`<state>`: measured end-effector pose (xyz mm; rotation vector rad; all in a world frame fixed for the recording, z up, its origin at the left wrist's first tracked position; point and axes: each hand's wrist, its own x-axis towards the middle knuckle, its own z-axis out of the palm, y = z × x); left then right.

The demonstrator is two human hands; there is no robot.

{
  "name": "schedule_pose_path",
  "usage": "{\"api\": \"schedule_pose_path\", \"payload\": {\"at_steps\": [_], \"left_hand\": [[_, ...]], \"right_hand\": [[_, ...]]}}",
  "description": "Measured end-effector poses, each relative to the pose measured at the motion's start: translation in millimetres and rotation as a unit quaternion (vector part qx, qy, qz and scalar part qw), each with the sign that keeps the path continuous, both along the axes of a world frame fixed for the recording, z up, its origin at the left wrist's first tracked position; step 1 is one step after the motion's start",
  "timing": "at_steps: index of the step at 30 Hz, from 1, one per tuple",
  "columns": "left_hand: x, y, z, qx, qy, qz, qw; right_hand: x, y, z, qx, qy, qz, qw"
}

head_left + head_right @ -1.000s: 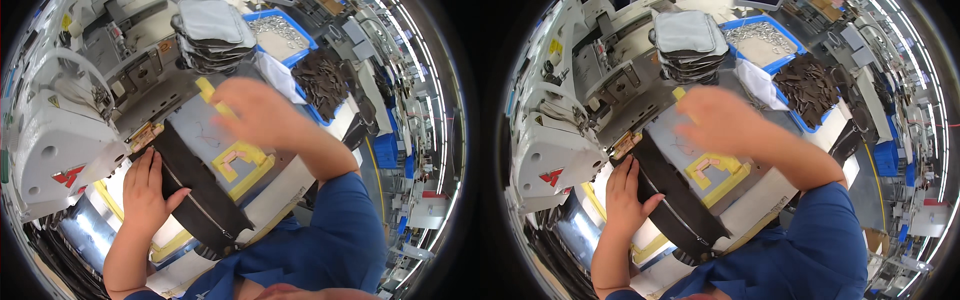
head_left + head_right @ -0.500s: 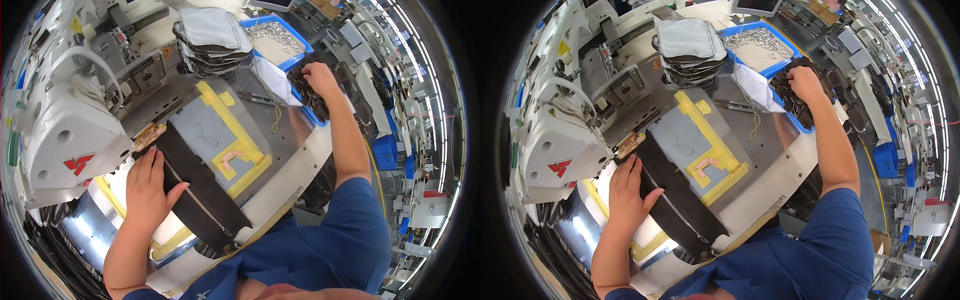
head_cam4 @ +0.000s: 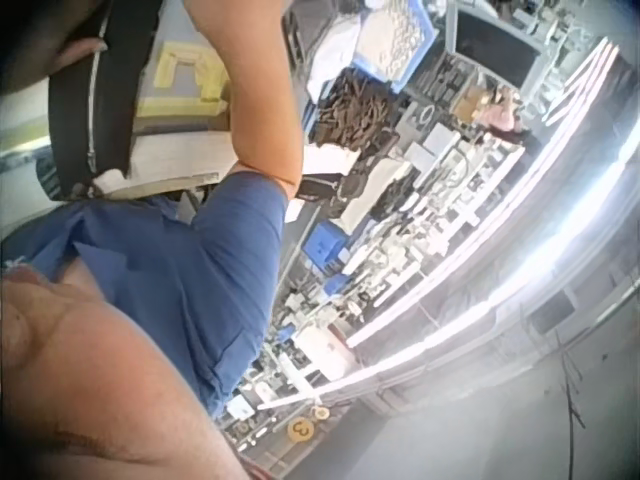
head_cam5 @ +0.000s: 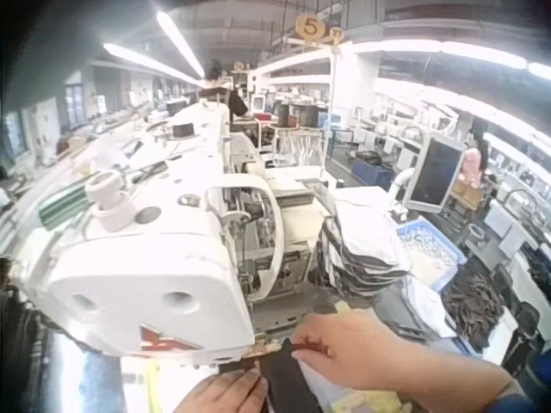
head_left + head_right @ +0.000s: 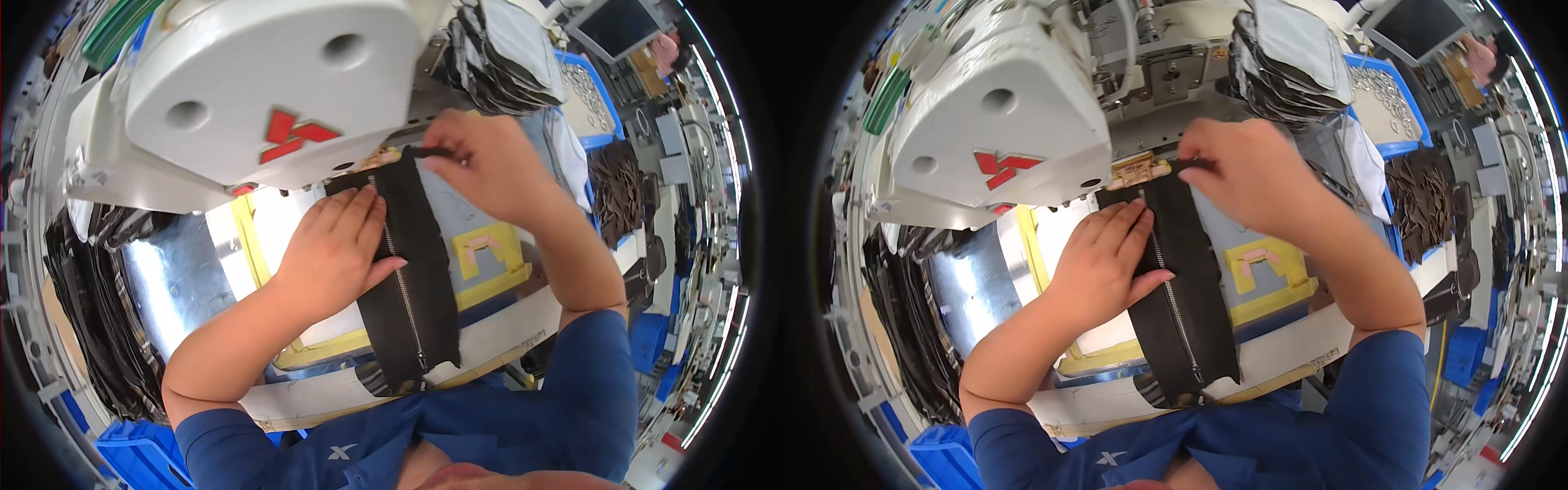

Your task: The person sews zippers onto small fabric pouches using an industrial sewing machine. They repeatedly pick up a pouch, align the zipper, sew the seam, and then place the finished item into a stack.

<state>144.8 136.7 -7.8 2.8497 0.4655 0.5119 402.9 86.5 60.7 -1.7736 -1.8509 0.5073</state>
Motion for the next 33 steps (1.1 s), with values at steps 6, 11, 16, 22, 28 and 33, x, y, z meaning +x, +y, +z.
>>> {"api": "schedule_pose_path", "payload": {"at_steps": [6, 11, 16, 22, 28, 33], "left_hand": [[-3, -4, 0, 0.019, -0.019, -0.017, 0.999], [-1, -3, -4, 0.018, -0.026, -0.038, 0.999], [-1, -6, -9, 0.036, -0.060, -0.038, 0.997], [-3, -5, -9, 0.040, -0.049, -0.042, 0.997], [-3, -6, -9, 0.027, -0.048, -0.040, 0.998], [-2, -6, -9, 0.022, -0.049, -0.043, 0.998]], "right_hand": [[-26, 18, -52, 0.138, -0.084, 0.092, 0.983], [-31, 8, -71, 0.224, -0.161, 0.131, 0.952], [-33, 6, -72, 0.202, -0.177, 0.162, 0.949], [-33, 6, -70, 0.196, -0.181, 0.168, 0.949], [-32, 12, -65, 0.163, -0.145, 0.168, 0.961], [-28, 11, -56, 0.115, -0.116, 0.184, 0.969]]}}
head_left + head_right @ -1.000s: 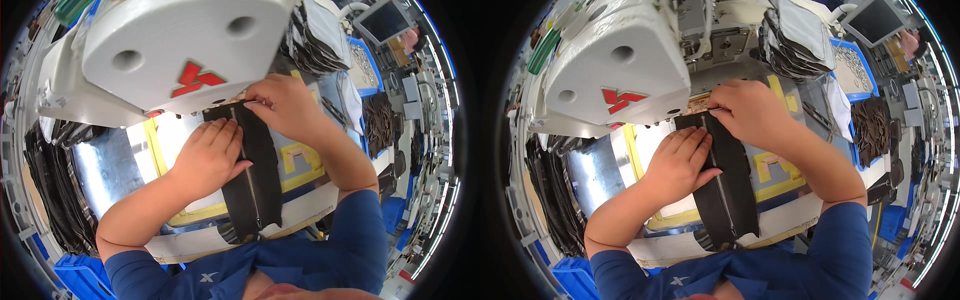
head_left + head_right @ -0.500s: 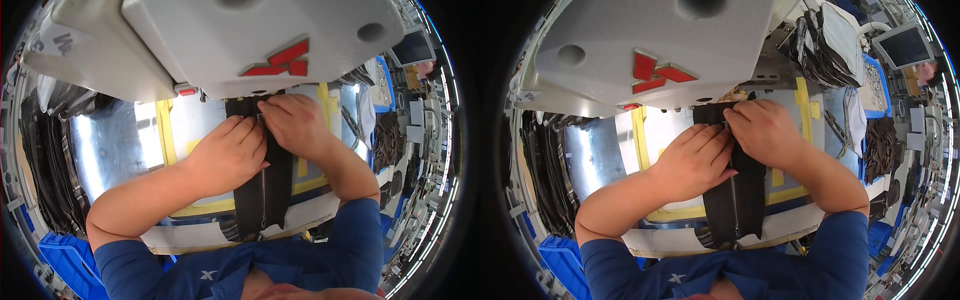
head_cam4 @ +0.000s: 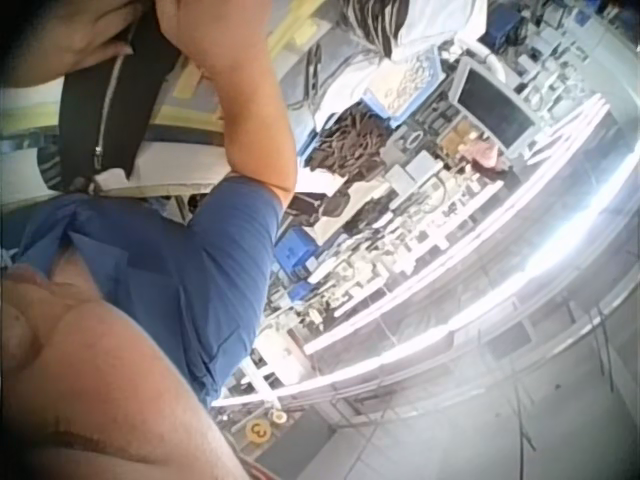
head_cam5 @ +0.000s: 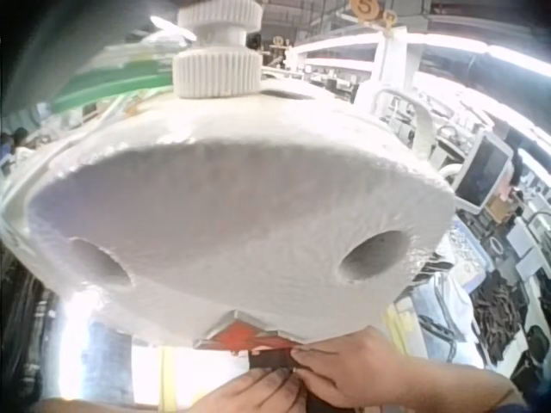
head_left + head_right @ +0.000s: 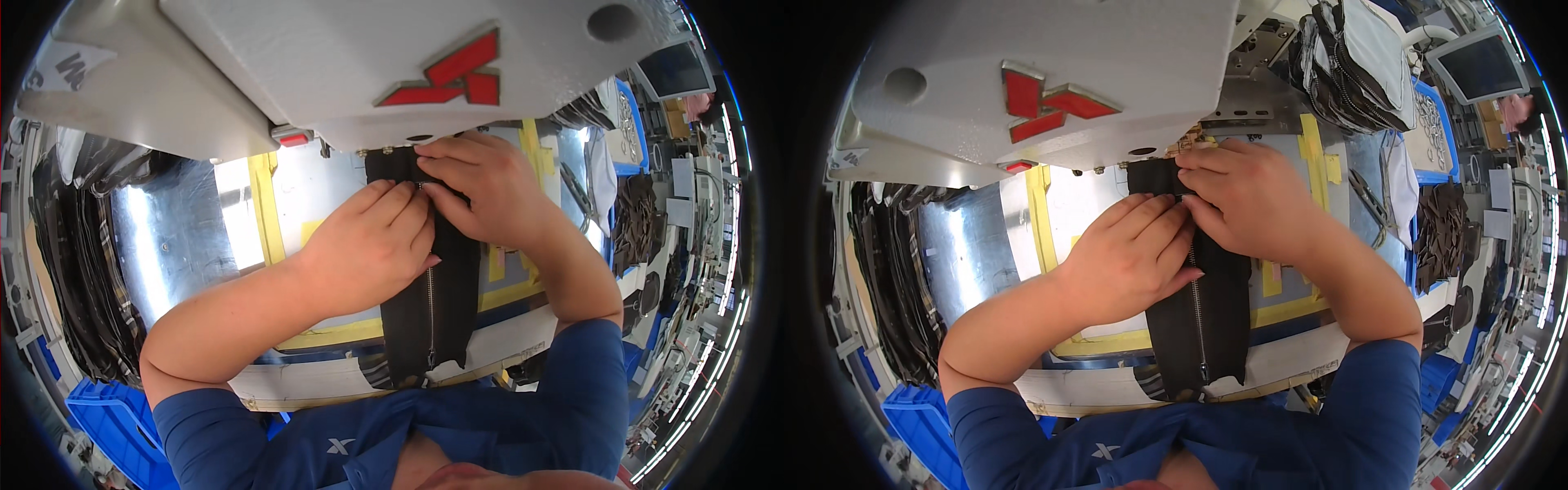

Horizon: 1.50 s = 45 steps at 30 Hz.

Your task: The person sews zippers onto small fabric pouches using an industrial sewing machine. They repeatedly pick up a pouch, align the zipper, sew the seam, and then place the finished item into a stack.

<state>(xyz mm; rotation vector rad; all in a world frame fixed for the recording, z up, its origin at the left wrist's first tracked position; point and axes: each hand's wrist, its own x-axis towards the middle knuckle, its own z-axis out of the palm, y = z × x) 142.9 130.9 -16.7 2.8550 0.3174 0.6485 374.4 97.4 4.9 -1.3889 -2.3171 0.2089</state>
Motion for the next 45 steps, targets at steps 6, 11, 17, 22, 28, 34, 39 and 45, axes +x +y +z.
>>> {"api": "schedule_pose_path", "payload": {"at_steps": [6, 11, 17, 22, 28, 34, 39, 45], "left_hand": [[-3, 3, 2, -0.012, -0.008, 0.048, 0.999], [-2, 10, 2, -0.023, -0.009, 0.074, 0.997], [-1, 10, 8, -0.006, 0.034, 0.079, 0.996], [-1, 8, 17, -0.007, 0.089, 0.096, 0.991], [0, 8, 24, -0.019, 0.118, 0.107, 0.987], [0, 3, 26, -0.023, 0.134, 0.123, 0.983], [0, 4, 25, -0.020, 0.127, 0.117, 0.985], [-4, 9, 28, 0.004, 0.153, 0.157, 0.976]], "right_hand": [[5, 4, -2, -0.004, -0.006, 0.014, 1.000], [3, 3, -2, 0.007, -0.016, 0.009, 1.000], [2, 1, -4, 0.040, -0.017, 0.005, 0.999], [4, -1, -3, -0.016, -0.003, 0.004, 1.000], [11, -4, 4, -0.028, 0.006, 0.019, 0.999], [2, -1, 16, -0.079, -0.044, 0.020, 0.996], [6, -2, 15, -0.070, -0.018, 0.024, 0.997], [-6, 3, 5, -0.074, -0.002, 0.014, 0.997]]}}
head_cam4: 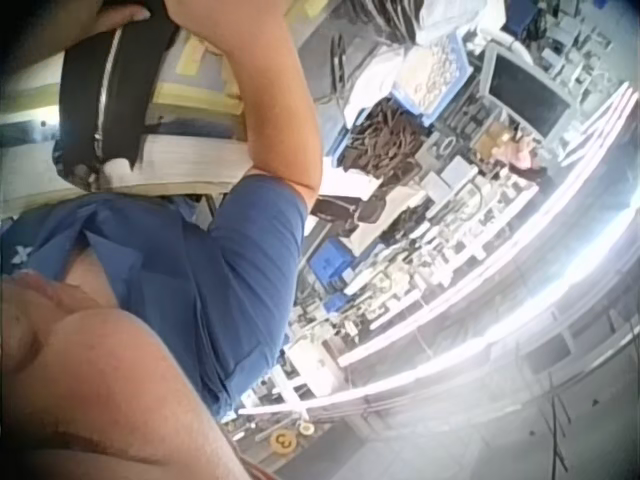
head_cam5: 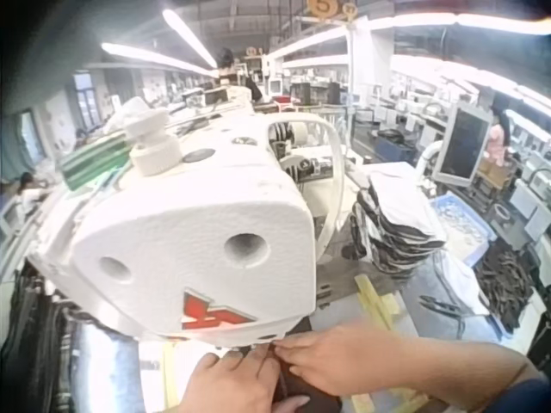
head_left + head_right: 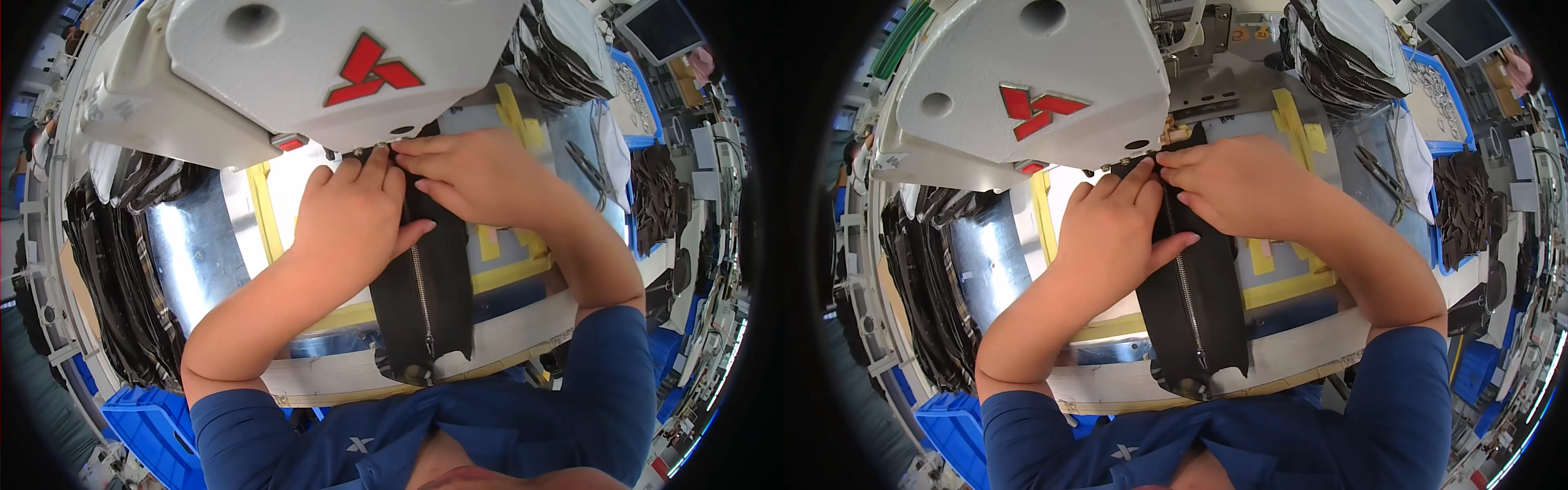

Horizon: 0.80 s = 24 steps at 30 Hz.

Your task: The person sews zippers onto small fabric pouches using an industrial sewing machine. They repeatedly pick up a pouch, align the zipper, sew the seam, and then place the finished item into a stack.

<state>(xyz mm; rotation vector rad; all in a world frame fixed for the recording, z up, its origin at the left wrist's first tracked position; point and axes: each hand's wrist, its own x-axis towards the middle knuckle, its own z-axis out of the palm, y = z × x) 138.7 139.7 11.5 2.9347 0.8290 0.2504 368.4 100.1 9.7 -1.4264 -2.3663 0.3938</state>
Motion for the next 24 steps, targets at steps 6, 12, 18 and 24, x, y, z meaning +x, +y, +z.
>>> {"api": "schedule_pose_path", "payload": {"at_steps": [6, 12, 18, 24], "left_hand": [[-4, 1, 2, -0.006, -0.002, 0.008, 1.000], [-5, 2, 3, -0.025, -0.011, 0.006, 1.000], [-6, 4, 4, -0.039, -0.010, 0.012, 0.999], [-9, 6, 8, -0.058, 0.017, 0.023, 0.998]], "right_hand": [[-6, 3, -6, 0.009, 0.004, 0.000, 1.000], [-8, 5, -1, 0.013, 0.009, 0.002, 1.000], [-13, 5, -1, 0.012, 0.002, -0.005, 1.000], [-20, 5, -8, 0.038, 0.009, -0.004, 0.999]]}}
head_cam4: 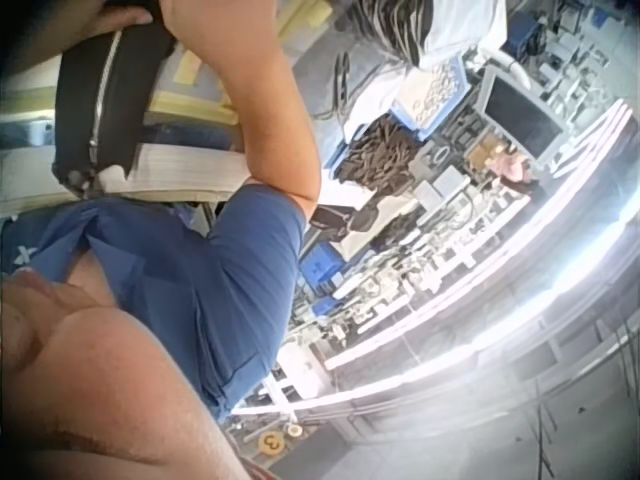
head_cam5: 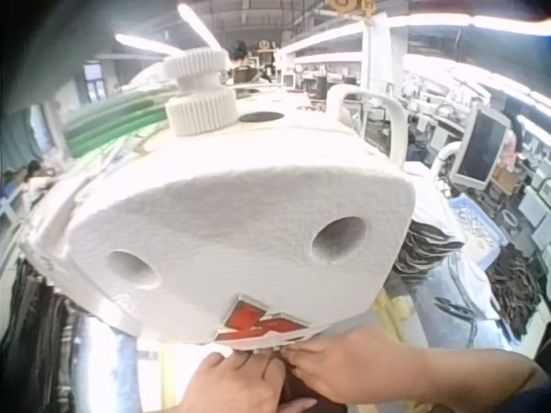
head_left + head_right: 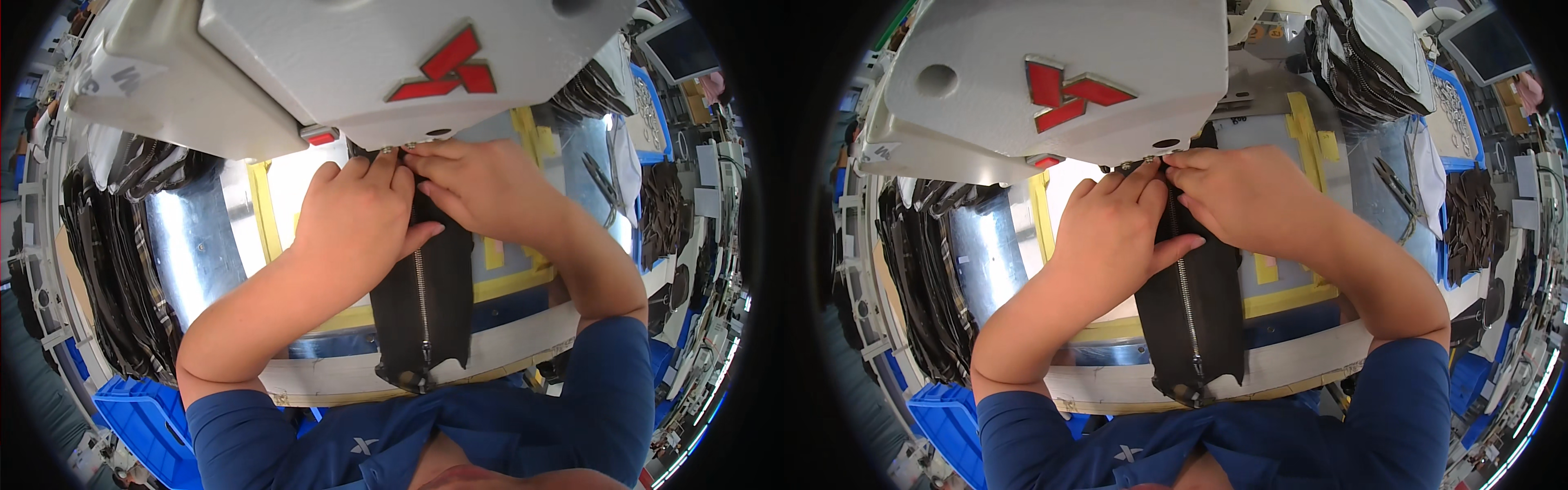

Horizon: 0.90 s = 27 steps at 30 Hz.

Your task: The person sews zippers onto small fabric pouches using an industrial sewing machine. They repeatedly pick up a pouch, align the zipper, sew the seam, and then place the finished item into a stack.

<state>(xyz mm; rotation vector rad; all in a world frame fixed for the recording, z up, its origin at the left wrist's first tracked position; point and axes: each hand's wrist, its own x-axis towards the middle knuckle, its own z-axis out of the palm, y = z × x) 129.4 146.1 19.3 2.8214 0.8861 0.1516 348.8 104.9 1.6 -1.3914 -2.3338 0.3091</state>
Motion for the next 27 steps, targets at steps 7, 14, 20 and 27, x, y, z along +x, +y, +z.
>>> {"api": "schedule_pose_path", "payload": {"at_steps": [7, 14, 20, 27], "left_hand": [[2.0, 0.7, -6.2, -0.006, -0.046, -0.025, 0.999], [-1.3, 2.3, -3.3, -0.001, -0.027, -0.019, 0.999], [-1.1, 0.6, -1.9, -0.002, -0.023, -0.015, 1.000], [-2.1, 0.8, -1.5, -0.006, -0.015, -0.017, 1.000]], "right_hand": [[6.2, -2.4, 6.8, -0.021, -0.029, -0.014, 0.999], [1.0, -4.7, 1.8, -0.001, -0.033, -0.010, 0.999], [1.5, -7.8, -0.4, 0.000, -0.039, -0.007, 0.999], [1.0, -7.5, 1.8, -0.016, -0.030, -0.013, 0.999]]}}
